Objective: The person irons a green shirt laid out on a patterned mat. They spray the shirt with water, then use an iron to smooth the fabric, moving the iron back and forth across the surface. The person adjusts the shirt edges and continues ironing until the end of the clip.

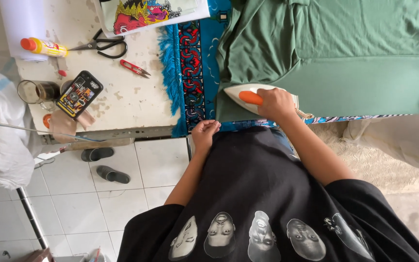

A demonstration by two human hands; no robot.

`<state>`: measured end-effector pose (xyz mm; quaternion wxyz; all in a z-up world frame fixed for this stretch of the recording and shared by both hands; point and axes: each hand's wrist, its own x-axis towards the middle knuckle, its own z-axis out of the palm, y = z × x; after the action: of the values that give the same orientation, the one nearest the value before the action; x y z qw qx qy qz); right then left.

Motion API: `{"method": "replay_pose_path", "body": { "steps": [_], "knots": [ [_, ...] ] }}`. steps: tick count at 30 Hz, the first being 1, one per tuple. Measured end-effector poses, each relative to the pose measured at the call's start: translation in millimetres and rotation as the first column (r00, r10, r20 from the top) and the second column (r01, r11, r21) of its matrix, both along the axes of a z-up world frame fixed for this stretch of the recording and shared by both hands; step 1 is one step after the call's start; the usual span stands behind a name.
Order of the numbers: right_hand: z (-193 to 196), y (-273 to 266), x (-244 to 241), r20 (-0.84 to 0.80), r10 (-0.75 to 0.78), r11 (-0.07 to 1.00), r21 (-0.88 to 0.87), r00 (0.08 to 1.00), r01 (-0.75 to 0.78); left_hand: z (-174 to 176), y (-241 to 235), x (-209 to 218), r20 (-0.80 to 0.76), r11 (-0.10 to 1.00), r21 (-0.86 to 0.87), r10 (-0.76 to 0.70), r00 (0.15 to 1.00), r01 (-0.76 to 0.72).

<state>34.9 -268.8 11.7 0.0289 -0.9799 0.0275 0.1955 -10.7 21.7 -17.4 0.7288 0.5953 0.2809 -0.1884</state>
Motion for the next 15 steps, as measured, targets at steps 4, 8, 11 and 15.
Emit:
{"method": "replay_pose_path", "body": {
  "steps": [4, 8, 11, 15],
  "knots": [
    [26, 15, -8, -0.118, 0.239, 0.971, 0.041, 0.964, -0.235, 0, 3, -1, -0.006, 0.999, -0.049, -0.008, 1.0, 0.008],
    [47, 19, -10, -0.088, 0.295, 0.956, 0.023, 0.952, -0.294, 9, 5, 5, -0.025, 0.997, -0.064, -0.038, 0.999, 0.037],
    [-3, 1, -5, 0.114, 0.09, 0.996, -0.024, 0.989, -0.088, 12, 4, 9, -0.021, 0.997, -0.064, -0.036, 0.999, 0.035],
    [21, 5, 0, -0.06, 0.055, 0.995, 0.091, 0.997, -0.05, 5, 6, 6, -0.017, 0.997, -0.067, -0.047, 0.999, 0.046]
  ]
}}
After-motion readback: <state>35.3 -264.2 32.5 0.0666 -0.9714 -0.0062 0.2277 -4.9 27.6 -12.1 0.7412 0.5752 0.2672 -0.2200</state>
